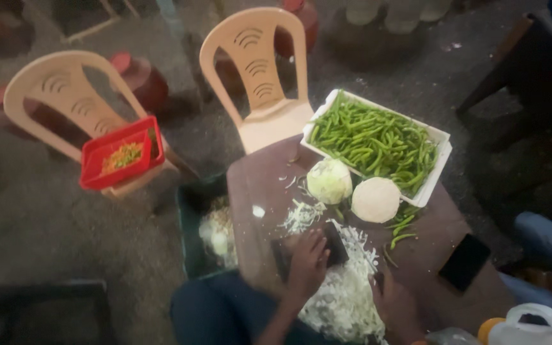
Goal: The person chops a cabbage using a large knife on a wooden table, moving the shredded pieces into a pile and then picking up a second cabbage to continue.
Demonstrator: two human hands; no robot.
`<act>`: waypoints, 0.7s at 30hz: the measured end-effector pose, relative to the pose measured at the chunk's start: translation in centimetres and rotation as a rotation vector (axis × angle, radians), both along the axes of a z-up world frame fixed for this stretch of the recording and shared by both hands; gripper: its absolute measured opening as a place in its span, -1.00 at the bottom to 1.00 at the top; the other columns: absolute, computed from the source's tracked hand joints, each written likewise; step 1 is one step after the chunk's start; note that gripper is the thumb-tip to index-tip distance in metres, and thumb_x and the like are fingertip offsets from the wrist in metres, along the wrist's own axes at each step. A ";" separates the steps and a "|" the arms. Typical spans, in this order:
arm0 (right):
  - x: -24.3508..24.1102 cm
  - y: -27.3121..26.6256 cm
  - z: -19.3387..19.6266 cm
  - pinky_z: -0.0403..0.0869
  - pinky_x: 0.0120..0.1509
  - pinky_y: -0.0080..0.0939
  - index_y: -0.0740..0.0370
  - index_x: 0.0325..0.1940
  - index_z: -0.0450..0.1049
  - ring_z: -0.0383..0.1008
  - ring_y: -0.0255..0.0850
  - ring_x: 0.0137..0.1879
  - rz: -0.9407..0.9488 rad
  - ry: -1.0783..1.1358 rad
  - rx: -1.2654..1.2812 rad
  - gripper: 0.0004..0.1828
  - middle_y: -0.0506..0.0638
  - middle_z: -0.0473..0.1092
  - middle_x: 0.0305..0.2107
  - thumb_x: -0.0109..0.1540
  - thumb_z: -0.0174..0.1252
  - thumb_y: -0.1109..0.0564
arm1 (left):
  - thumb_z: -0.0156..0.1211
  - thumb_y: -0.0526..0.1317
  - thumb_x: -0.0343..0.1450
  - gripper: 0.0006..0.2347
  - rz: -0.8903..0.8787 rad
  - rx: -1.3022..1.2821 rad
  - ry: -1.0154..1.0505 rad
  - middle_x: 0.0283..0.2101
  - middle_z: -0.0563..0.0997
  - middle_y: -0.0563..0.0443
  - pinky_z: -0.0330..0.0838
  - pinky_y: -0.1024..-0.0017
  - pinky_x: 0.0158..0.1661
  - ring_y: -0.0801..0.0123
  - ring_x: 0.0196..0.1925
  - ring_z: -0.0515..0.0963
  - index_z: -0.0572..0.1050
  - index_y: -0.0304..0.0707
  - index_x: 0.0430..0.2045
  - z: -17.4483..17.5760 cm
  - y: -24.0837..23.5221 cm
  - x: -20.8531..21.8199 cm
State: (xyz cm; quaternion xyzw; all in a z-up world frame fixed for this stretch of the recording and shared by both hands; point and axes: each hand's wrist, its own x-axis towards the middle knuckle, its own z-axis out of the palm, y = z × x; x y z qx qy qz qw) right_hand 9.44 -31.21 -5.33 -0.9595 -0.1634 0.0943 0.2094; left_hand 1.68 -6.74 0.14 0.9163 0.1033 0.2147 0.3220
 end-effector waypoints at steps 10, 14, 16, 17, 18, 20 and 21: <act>-0.7 2.7 4.7 0.49 0.00 0.13 0.17 -0.07 0.47 0.48 0.20 -0.03 0.086 -0.258 0.111 -0.50 0.21 0.45 -0.15 0.08 0.26 -0.19 | 0.15 -0.19 0.49 -0.65 0.116 -0.128 0.030 0.27 0.39 -0.37 0.12 -0.02 0.32 -0.34 0.33 0.26 0.47 -0.46 0.11 -2.1 2.5 -1.1; 3.4 8.8 7.6 0.48 0.09 0.09 0.17 -0.06 0.44 0.47 0.11 0.02 0.088 -0.370 0.285 -0.50 0.14 0.45 -0.16 0.17 0.27 -0.25 | 0.17 -0.17 0.47 -0.62 0.103 -0.175 0.028 0.29 0.37 -0.37 0.10 -0.01 0.33 -0.31 0.35 0.26 0.44 -0.46 0.13 -2.4 2.7 -1.4; 6.7 12.2 8.2 0.43 0.09 0.14 0.29 0.14 0.37 0.44 0.18 0.05 0.117 -0.419 0.301 -0.28 0.23 0.44 -0.10 0.11 0.29 -0.26 | 0.19 -0.16 0.46 -0.62 0.117 -0.228 0.064 0.29 0.39 -0.34 0.09 0.03 0.33 -0.26 0.36 0.26 0.46 -0.45 0.10 -2.1 2.9 -1.3; 8.0 13.9 8.1 0.36 0.17 0.20 0.34 0.22 0.31 0.40 0.21 0.10 0.125 -0.401 0.314 -0.17 0.28 0.42 -0.06 0.10 0.29 -0.29 | 0.18 -0.16 0.47 -0.64 0.113 -0.255 0.050 0.28 0.41 -0.30 0.14 0.07 0.33 -0.20 0.36 0.30 0.47 -0.42 0.10 -1.9 2.9 -1.3; 9.3 15.6 7.8 0.30 0.24 0.27 0.39 0.30 0.25 0.35 0.25 0.15 0.134 -0.383 0.327 -0.06 0.32 0.39 -0.02 0.10 0.29 -0.33 | 0.18 -0.15 0.48 -0.65 0.109 -0.281 0.038 0.27 0.44 -0.27 0.18 0.11 0.33 -0.15 0.36 0.33 0.49 -0.39 0.09 -1.8 2.9 -1.5; 12.4 18.5 6.8 0.16 0.35 0.35 0.38 0.37 0.17 0.31 0.20 0.22 0.104 -0.388 0.128 0.09 0.28 0.38 0.04 0.00 0.31 -0.36 | 0.19 -0.15 0.47 -0.66 0.111 -0.333 0.013 0.25 0.47 -0.22 0.25 0.18 0.31 -0.06 0.34 0.39 0.51 -0.36 0.08 -1.8 3.1 -1.5; 13.6 20.0 6.1 0.09 0.40 0.39 0.37 0.40 0.13 0.29 0.17 0.26 0.089 -0.390 0.030 0.17 0.26 0.37 0.07 -0.06 0.33 -0.38 | 0.21 -0.14 0.46 -0.66 0.117 -0.359 0.000 0.24 0.48 -0.22 0.27 0.19 0.28 -0.04 0.32 0.42 0.51 -0.36 0.07 -1.9 3.3 -1.3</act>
